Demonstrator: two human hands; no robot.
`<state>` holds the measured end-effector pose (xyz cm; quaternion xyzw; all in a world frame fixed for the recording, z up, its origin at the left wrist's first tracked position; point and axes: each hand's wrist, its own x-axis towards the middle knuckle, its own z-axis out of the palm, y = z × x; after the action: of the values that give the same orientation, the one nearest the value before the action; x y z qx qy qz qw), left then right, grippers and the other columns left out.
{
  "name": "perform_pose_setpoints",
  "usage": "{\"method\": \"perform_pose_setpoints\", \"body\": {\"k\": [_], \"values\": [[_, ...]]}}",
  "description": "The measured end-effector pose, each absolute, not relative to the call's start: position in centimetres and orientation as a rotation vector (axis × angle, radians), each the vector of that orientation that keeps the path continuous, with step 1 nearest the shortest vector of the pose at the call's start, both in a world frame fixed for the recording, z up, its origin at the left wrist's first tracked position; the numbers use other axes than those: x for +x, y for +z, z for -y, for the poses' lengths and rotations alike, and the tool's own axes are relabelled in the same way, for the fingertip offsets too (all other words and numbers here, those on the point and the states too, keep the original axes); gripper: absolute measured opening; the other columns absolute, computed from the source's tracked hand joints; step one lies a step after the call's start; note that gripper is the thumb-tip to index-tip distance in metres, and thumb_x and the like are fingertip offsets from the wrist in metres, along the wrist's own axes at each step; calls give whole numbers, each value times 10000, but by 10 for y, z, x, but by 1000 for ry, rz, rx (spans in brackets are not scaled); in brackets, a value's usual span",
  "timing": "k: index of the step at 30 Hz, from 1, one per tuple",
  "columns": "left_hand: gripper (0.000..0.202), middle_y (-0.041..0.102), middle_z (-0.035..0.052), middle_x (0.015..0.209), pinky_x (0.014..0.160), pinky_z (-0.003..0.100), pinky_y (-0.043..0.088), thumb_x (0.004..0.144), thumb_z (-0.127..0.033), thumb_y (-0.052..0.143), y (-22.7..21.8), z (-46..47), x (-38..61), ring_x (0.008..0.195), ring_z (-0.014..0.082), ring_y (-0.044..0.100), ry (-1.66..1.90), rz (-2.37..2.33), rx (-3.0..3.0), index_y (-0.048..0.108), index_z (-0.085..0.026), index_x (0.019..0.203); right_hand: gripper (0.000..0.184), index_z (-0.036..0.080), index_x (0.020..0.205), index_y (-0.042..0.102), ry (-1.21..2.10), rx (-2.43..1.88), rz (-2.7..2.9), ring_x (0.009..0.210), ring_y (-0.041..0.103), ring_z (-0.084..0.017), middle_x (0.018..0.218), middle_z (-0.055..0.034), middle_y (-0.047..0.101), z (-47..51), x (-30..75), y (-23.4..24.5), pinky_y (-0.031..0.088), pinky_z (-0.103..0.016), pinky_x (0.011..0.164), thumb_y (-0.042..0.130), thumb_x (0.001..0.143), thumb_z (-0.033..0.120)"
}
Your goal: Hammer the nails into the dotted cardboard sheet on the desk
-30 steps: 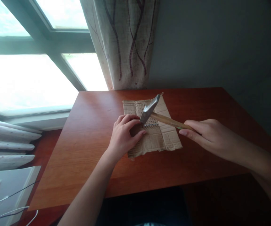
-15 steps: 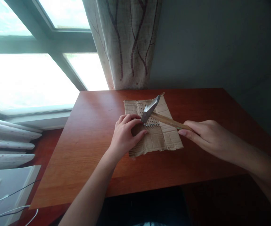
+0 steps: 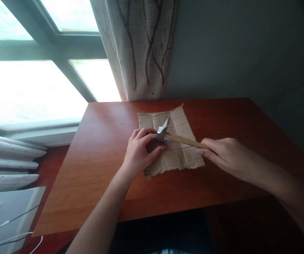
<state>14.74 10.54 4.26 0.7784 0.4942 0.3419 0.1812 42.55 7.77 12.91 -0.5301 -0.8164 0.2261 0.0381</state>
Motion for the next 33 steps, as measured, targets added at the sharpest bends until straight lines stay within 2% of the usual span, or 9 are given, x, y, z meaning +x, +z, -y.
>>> {"method": "perform_pose_setpoints", "body": {"k": [9,20,25,33], "values": [[244,673,48,1205,1036,469,472,832,-363,755,40,-106,147,1160,271,535,986,-1380,2196,732,-265,1054,438,225,725,456,595,-1639,2428,502,511,-131,573,36,508,-78,431,130,316,-278,531,403,1026,539],[201,671,40,1215,1033,464,476,835,-336,750,41,-107,146,1159,267,525,977,-1377,2205,723,-259,1019,417,227,757,493,735,-1626,2435,548,557,-142,641,13,586,-75,425,127,353,-275,542,403,1025,534],[168,671,36,1210,1037,467,472,831,-327,749,42,-106,147,1164,269,525,974,-1384,2196,729,-263,986,417,228,753,490,755,-1627,2457,551,570,-146,638,14,585,-77,426,122,347,-276,539,403,1024,533],[232,683,41,1203,1032,476,472,836,-343,756,41,-107,147,1149,268,546,1002,-1369,2192,725,-273,1054,416,230,744,486,646,-1669,2436,529,541,-143,601,27,554,-75,436,126,333,-281,543,417,1020,533]]}}
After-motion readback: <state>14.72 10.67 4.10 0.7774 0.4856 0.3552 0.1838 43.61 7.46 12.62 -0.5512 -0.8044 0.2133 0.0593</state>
